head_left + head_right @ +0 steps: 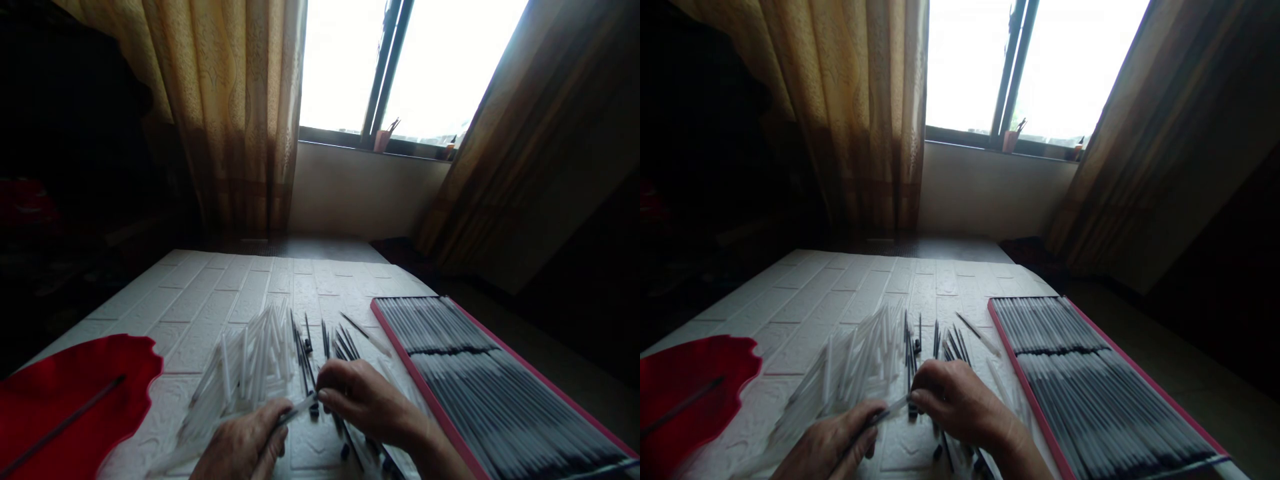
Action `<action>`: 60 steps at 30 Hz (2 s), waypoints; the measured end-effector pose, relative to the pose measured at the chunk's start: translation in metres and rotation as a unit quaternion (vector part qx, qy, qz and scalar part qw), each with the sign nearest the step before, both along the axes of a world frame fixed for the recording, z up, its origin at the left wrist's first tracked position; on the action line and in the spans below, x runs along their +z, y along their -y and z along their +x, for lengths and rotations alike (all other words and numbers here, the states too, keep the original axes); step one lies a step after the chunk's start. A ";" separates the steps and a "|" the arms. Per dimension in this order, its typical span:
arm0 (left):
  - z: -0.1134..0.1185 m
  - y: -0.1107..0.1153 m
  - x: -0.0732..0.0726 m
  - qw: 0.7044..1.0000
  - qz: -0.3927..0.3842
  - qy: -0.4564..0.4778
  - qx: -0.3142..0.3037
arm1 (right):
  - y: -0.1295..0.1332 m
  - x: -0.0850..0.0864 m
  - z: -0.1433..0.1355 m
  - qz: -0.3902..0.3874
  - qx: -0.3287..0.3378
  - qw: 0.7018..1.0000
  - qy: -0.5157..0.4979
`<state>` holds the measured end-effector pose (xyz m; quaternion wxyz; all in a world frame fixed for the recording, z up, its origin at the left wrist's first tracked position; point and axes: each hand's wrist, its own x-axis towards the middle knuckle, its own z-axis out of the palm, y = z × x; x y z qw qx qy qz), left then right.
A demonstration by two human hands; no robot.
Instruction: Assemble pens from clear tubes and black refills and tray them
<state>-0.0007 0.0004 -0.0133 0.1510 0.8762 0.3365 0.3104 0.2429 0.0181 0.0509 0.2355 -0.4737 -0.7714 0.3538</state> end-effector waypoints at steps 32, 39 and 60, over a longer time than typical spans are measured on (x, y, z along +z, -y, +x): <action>0.000 -0.013 -0.001 0.864 -0.381 0.317 0.089 | -0.004 0.000 0.029 -0.104 0.011 0.994 -0.041; 0.002 -0.006 0.007 0.848 -0.432 0.299 0.070 | 0.005 0.006 0.001 -0.122 0.072 0.989 0.051; 0.008 0.001 0.021 0.901 -0.397 0.168 0.053 | 0.004 0.008 0.011 -0.055 0.021 0.998 0.029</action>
